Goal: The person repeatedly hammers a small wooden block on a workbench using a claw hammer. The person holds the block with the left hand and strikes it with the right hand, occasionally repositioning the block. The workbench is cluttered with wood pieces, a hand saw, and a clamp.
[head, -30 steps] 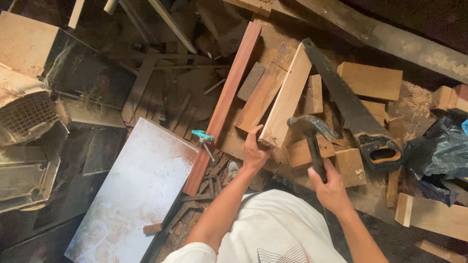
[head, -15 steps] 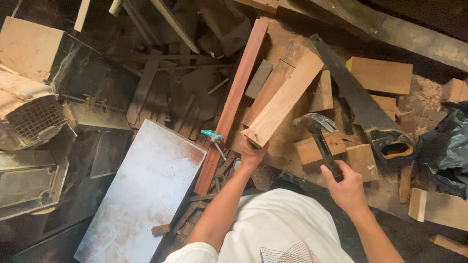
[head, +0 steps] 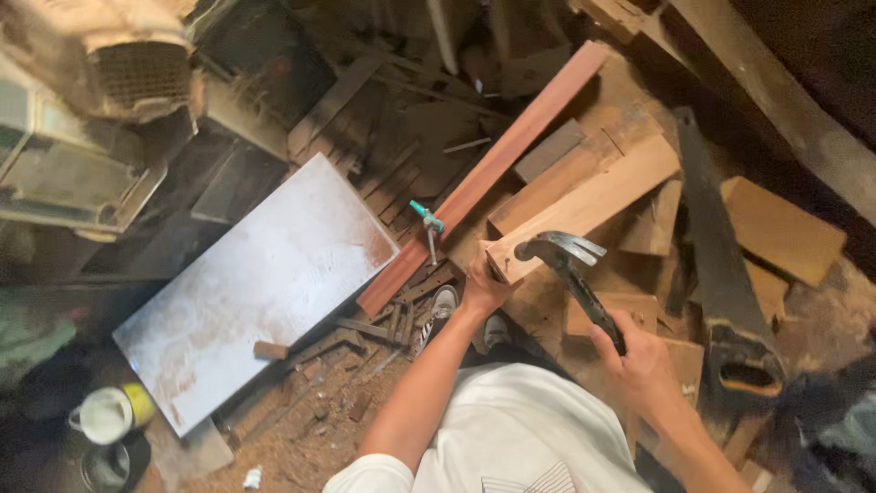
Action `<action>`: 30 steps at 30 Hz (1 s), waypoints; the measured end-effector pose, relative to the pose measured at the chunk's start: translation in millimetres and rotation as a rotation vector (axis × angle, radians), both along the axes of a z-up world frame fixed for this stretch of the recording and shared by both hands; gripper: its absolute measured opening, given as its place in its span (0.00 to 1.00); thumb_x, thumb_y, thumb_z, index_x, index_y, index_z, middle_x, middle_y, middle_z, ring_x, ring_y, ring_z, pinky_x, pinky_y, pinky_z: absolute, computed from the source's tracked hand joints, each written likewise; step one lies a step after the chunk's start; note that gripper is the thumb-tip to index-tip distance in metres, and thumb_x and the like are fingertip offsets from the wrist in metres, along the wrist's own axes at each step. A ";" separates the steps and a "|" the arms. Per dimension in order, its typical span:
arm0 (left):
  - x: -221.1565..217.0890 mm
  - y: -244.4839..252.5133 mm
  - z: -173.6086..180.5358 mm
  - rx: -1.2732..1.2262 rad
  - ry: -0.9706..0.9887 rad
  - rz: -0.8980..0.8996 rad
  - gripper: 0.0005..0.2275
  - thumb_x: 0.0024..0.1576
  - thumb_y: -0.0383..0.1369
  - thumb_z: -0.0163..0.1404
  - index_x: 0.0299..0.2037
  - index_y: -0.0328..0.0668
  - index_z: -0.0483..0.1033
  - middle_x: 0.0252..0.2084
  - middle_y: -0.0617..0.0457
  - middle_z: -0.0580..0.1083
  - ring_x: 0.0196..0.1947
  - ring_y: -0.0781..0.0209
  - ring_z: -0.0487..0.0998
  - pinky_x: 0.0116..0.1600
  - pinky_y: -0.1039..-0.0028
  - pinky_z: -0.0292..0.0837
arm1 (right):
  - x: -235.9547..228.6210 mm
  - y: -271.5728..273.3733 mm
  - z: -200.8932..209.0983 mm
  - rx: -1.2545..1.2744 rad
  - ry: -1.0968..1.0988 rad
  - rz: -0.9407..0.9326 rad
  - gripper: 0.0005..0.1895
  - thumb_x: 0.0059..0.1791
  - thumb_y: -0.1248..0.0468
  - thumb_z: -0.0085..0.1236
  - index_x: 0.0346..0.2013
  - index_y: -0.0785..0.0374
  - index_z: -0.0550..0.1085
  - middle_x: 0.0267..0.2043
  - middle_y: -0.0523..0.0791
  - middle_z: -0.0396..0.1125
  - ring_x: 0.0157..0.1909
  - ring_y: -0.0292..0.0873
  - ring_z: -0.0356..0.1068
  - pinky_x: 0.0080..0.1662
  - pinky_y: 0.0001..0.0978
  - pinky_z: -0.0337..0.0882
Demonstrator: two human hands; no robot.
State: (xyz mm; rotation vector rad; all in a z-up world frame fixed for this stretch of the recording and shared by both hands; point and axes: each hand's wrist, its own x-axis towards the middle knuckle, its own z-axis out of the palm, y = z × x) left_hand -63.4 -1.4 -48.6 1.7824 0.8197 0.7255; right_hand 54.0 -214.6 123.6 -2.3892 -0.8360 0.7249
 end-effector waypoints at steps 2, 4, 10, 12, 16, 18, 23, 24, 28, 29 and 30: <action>1.0 0.7 5.3 0.089 -0.030 0.007 0.28 0.41 0.30 0.70 0.51 0.40 0.69 0.43 0.42 0.76 0.45 0.40 0.81 0.47 0.61 0.78 | 3.8 0.9 -5.9 0.113 -0.084 0.095 0.15 0.51 0.54 0.57 0.47 0.59 0.75 0.30 0.56 0.72 0.35 0.60 0.73 0.37 0.47 0.70; 1.3 -2.7 6.0 0.115 -0.037 0.015 0.28 0.41 0.30 0.70 0.51 0.39 0.69 0.45 0.41 0.75 0.47 0.40 0.80 0.49 0.61 0.77 | 6.2 -3.5 -9.9 0.117 -0.096 0.118 0.15 0.50 0.55 0.58 0.47 0.59 0.75 0.29 0.55 0.72 0.33 0.58 0.74 0.37 0.45 0.71; 2.3 -3.4 10.4 0.078 -0.031 0.041 0.30 0.38 0.29 0.70 0.49 0.38 0.68 0.44 0.42 0.76 0.48 0.40 0.80 0.50 0.61 0.76 | 17.0 -22.8 -0.6 0.278 -0.204 0.128 0.17 0.49 0.55 0.58 0.50 0.59 0.74 0.29 0.53 0.71 0.29 0.52 0.74 0.34 0.40 0.71; 2.3 -4.4 7.9 0.071 -0.011 0.042 0.28 0.40 0.29 0.70 0.50 0.38 0.68 0.45 0.42 0.76 0.48 0.40 0.80 0.50 0.61 0.77 | 14.8 -27.0 -4.8 0.333 -0.198 0.109 0.17 0.49 0.55 0.58 0.48 0.60 0.73 0.29 0.52 0.71 0.27 0.50 0.74 0.33 0.39 0.71; 2.1 -3.2 0.4 -0.081 0.049 0.048 0.28 0.41 0.32 0.70 0.48 0.38 0.67 0.40 0.43 0.76 0.43 0.42 0.81 0.46 0.60 0.78 | 5.9 -13.5 -23.7 0.154 -0.211 0.204 0.16 0.48 0.58 0.60 0.48 0.59 0.75 0.26 0.53 0.71 0.27 0.55 0.73 0.32 0.45 0.70; -4.8 -8.1 -2.4 -0.141 0.175 0.071 0.26 0.44 0.34 0.71 0.47 0.37 0.68 0.35 0.42 0.75 0.37 0.41 0.80 0.44 0.59 0.77 | 3.8 -11.6 -25.3 0.059 -0.220 0.209 0.16 0.49 0.59 0.61 0.50 0.59 0.76 0.25 0.55 0.70 0.27 0.58 0.72 0.32 0.48 0.69; -5.0 -1.1 0.5 0.177 -0.016 0.038 0.27 0.41 0.28 0.69 0.50 0.36 0.70 0.45 0.40 0.73 0.46 0.37 0.78 0.48 0.57 0.76 | 20.1 -18.0 -5.7 0.187 -0.244 0.098 0.16 0.51 0.59 0.59 0.51 0.61 0.74 0.23 0.53 0.68 0.24 0.52 0.72 0.30 0.45 0.69; -6.5 -5.6 0.5 0.153 -0.031 0.044 0.27 0.42 0.28 0.68 0.51 0.36 0.70 0.45 0.41 0.74 0.47 0.37 0.78 0.49 0.58 0.77 | 18.9 -25.9 -2.3 0.225 -0.227 0.067 0.16 0.51 0.59 0.58 0.52 0.61 0.74 0.23 0.53 0.68 0.24 0.51 0.72 0.30 0.45 0.69; -8.2 0.6 5.9 0.121 -0.058 0.026 0.28 0.40 0.29 0.69 0.50 0.36 0.69 0.45 0.39 0.74 0.48 0.37 0.79 0.50 0.59 0.76 | 4.9 -13.2 -12.1 0.305 -0.240 0.075 0.20 0.49 0.59 0.59 0.54 0.61 0.73 0.24 0.53 0.68 0.24 0.52 0.71 0.30 0.44 0.69; -8.5 0.0 5.3 0.089 -0.059 0.035 0.29 0.39 0.29 0.69 0.50 0.36 0.68 0.44 0.40 0.75 0.48 0.37 0.79 0.50 0.59 0.76 | 0.2 -10.5 -15.3 0.290 -0.259 0.109 0.21 0.48 0.59 0.60 0.54 0.61 0.72 0.25 0.54 0.68 0.24 0.53 0.71 0.30 0.44 0.69; -9.9 -1.9 4.2 0.057 -0.059 0.045 0.30 0.39 0.30 0.69 0.50 0.36 0.67 0.44 0.40 0.76 0.48 0.37 0.78 0.50 0.60 0.76 | -1.3 -8.9 -16.9 0.159 -0.270 0.178 0.19 0.49 0.59 0.60 0.53 0.60 0.73 0.25 0.53 0.69 0.24 0.54 0.72 0.31 0.45 0.69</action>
